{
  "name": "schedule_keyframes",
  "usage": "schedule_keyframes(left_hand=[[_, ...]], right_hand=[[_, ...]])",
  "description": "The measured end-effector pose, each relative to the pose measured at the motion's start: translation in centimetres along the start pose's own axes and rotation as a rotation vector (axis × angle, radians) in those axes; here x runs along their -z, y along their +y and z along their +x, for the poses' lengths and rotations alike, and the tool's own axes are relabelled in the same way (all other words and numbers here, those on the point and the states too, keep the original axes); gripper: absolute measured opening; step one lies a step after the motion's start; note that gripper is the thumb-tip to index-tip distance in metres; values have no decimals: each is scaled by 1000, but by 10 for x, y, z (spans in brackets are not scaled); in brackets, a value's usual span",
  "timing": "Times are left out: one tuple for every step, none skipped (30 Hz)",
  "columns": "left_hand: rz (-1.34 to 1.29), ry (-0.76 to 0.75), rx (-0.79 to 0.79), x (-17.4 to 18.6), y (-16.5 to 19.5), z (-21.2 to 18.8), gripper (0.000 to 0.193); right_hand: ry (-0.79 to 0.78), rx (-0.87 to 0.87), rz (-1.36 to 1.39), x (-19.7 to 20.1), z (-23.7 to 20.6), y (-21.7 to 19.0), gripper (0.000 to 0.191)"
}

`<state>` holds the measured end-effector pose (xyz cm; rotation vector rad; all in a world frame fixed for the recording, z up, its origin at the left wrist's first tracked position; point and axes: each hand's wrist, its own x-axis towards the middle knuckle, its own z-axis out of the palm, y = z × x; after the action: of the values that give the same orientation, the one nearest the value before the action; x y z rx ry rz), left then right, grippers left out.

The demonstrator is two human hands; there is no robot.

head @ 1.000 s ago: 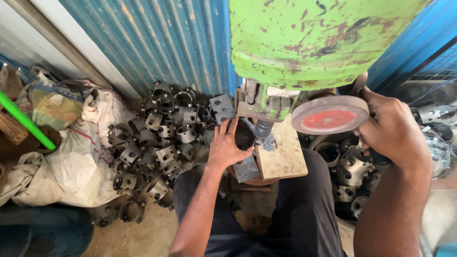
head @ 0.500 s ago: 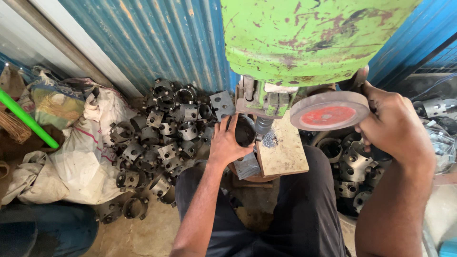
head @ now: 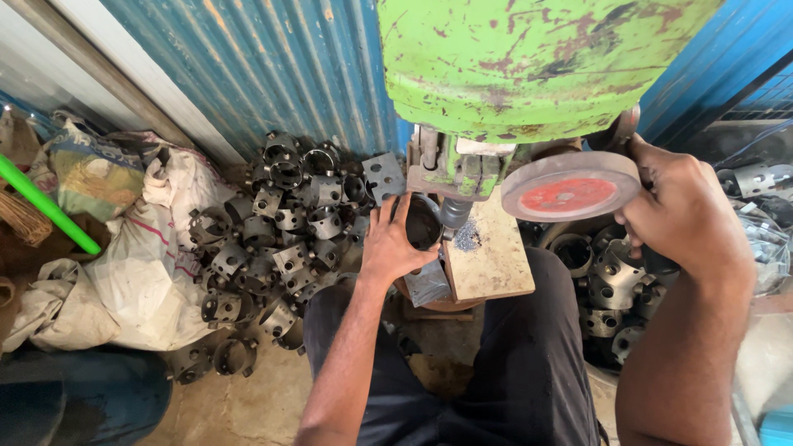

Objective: The person operates a green drill press to drill holes into cylindrical metal parts. They hold the part with one hand and use the other to control the drill lever, repeating the process for multiple parts.

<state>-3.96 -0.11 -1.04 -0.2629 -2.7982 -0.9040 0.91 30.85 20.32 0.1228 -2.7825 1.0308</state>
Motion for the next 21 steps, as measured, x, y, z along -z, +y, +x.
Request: schedule_keyframes(left_hand=[[-1,4,-3,0,0,0,113],[1,3,-1,1,0,-1,113],[4,3,2,1,0,-1,114],[7,4,3,1,0,-1,114],[10,2,5,1,-1,0,114],[14,-3,9,1,-1,0,113],[17,-9,13,1,-1,0,113],[14,-13,16,1,-1,-1,113],[10,-13,16,1,-2,0,113],[6,-10,16,0,-2,0,113],[2,-8,16,0,-3,0,113],[-2,-9,19,0,-3,0,114],[-6,-11,22,-1,-3,0,114],[0,-16,27,-1,-4,1,113],[4,-22,30,-1,-4,1,112],[6,-23,32,-2,-3,1,111],[4,-14,20,-2,-4,2,112],[1,-6,8,-1,-4,2,112],[-4,0,0,-1,-4,2,112],[-3,-5,6,-2,-4,2,112],[0,-10,10,-1,-4,2,113]], right_hand=[[4,8,3,-2,-1,3,37],[30,27,-5,-4,-2,6,43],[55,47,-12,-8,-3,9,49],[83,69,-18,-12,-3,12,56],[115,83,-10,-17,-4,15,53],[146,94,-1,-23,-4,18,50],[175,104,8,-29,-5,22,47],[252,237,11,-37,-4,26,38],[330,372,14,-49,0,30,31],[407,512,16,-56,3,35,24],[396,503,53,-60,3,41,23],[380,492,91,-62,2,47,21],[365,480,131,-64,2,53,20],[365,475,137,-66,2,59,20],[366,469,140,-67,2,63,21],[369,467,143,-67,3,67,21],[376,468,129,-68,3,70,21],[382,468,114,-68,4,71,21],[384,466,99,-68,4,72,21],[380,444,101,-69,5,72,21],[377,423,103,-69,5,70,21]])
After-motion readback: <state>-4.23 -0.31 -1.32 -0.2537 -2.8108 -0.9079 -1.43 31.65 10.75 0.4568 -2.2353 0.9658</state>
